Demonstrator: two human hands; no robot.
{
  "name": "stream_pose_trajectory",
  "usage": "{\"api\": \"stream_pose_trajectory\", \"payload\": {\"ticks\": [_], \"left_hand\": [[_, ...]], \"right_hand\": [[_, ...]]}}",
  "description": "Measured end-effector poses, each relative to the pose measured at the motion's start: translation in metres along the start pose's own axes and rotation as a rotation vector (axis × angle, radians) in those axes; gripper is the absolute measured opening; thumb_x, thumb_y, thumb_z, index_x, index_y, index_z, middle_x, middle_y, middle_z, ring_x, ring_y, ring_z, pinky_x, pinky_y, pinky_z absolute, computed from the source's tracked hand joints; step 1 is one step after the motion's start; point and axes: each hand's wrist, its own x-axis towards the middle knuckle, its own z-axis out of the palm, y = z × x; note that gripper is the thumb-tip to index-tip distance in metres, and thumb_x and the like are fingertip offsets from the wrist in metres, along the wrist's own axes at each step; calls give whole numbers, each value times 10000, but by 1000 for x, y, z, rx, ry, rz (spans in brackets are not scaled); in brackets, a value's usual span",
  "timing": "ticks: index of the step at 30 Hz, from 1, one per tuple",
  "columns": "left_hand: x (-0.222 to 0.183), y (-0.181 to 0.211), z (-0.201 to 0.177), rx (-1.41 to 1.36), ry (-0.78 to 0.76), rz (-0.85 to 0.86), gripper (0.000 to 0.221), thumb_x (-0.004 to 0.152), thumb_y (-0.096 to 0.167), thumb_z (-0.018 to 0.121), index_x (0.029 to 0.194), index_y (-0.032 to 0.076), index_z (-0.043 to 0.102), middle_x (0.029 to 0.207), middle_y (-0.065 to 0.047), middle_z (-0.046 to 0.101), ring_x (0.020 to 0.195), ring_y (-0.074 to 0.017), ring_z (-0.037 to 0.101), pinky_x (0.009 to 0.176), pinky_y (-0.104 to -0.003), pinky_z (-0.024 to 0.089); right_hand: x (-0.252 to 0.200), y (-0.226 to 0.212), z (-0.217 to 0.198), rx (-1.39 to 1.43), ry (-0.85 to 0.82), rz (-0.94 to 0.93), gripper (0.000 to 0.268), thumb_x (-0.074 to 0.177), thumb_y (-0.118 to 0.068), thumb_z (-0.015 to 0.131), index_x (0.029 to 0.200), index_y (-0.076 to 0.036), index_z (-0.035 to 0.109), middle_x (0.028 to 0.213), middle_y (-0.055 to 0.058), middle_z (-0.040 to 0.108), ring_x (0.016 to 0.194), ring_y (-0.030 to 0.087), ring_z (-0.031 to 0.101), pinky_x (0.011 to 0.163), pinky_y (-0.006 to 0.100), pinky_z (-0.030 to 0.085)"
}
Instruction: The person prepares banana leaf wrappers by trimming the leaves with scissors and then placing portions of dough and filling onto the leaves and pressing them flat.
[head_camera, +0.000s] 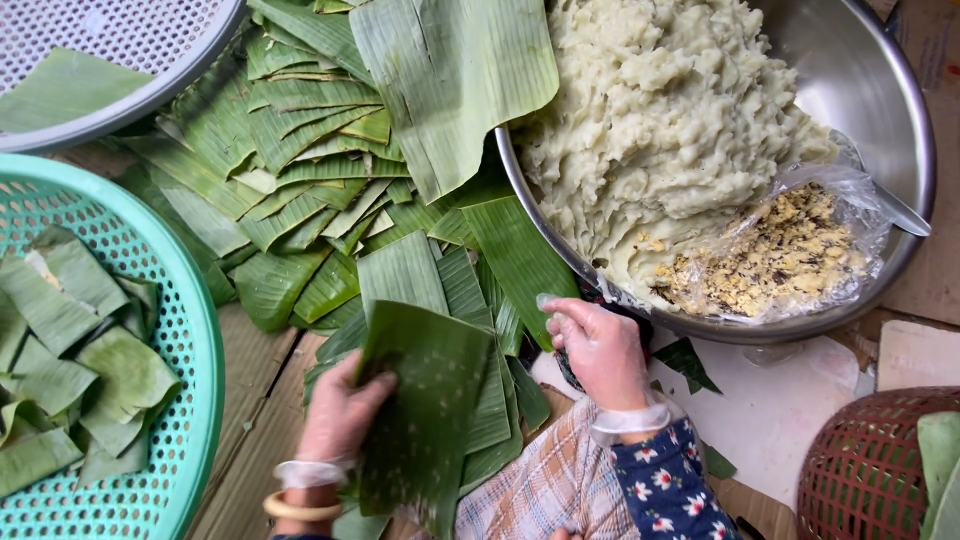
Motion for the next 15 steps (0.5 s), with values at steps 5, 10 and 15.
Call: {"api": "stream_pose_trajectory", "payload": {"ticks": [5, 10, 15], "left_hand": [[14, 120, -3, -66, 152, 59, 334, 820, 104, 728, 1120, -39, 699, 1072, -236, 777, 947, -367, 753, 872, -473, 627], [159, 204, -49, 9, 176, 896, 861, 1138, 125, 763, 1653, 95, 73, 1722, -271, -62, 1655, -460, 23, 1358, -665, 252], [95, 193, 68, 358, 277, 726, 383, 995, 232, 772, 1324, 202, 578, 1198, -127, 603, 1160, -332, 633, 1016, -472, 565]], "right_hand": [[3, -6, 1, -174, -235, 144, 397, 976, -366, 577, 1337, -223, 657, 891, -6, 786, 428, 34, 407, 399, 183, 403], [14, 4, 14, -613, -128, -192, 910, 749, -459, 863, 1513, -230, 425, 1502, 165, 441, 1226, 385, 538, 867, 629, 526], [13, 3, 10, -639, -131, -133, 909, 783, -163, 771, 1578, -161, 332, 1249, 170, 546, 928, 333, 675, 735, 507, 568]]}}
